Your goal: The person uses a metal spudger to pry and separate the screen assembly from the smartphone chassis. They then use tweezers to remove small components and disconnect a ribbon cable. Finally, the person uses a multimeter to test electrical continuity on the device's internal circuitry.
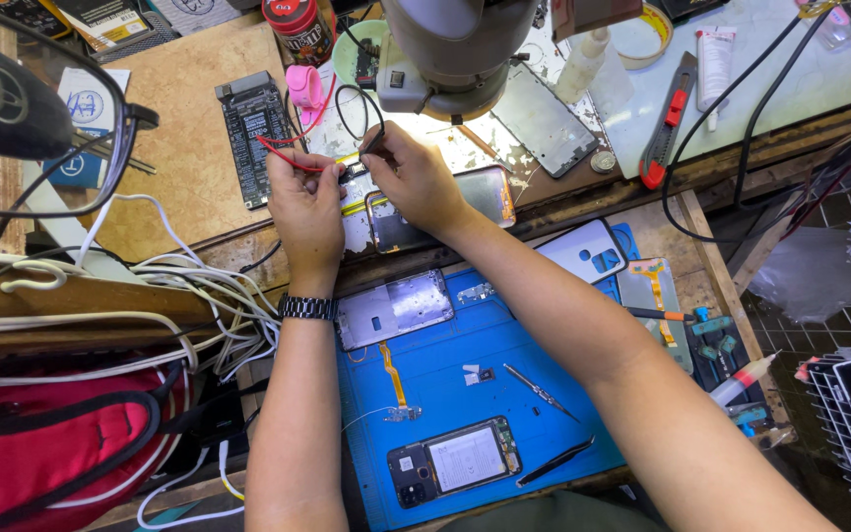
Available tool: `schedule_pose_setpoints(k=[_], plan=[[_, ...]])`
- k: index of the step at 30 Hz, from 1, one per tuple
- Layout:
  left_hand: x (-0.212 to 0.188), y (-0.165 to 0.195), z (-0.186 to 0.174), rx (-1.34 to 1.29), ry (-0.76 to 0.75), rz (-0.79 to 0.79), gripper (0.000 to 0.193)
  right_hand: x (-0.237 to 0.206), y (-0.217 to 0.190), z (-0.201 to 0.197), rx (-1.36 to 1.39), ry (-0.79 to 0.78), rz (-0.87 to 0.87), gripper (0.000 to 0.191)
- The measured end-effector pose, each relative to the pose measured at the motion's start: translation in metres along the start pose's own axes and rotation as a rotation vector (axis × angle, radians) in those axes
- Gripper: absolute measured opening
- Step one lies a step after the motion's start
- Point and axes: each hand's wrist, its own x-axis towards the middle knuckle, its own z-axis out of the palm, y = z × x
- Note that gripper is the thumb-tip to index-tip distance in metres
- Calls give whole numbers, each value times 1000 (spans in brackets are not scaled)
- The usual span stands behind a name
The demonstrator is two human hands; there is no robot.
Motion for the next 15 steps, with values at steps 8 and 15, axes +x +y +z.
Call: schedule_pose_setpoints(k=[8, 15], plan=[[1, -4, -1, 4, -22, 49, 23, -2, 2, -1, -21, 25, -40, 12], [1, -4, 0, 9, -3, 8, 24, -2, 3, -1, -41, 14, -54, 12]])
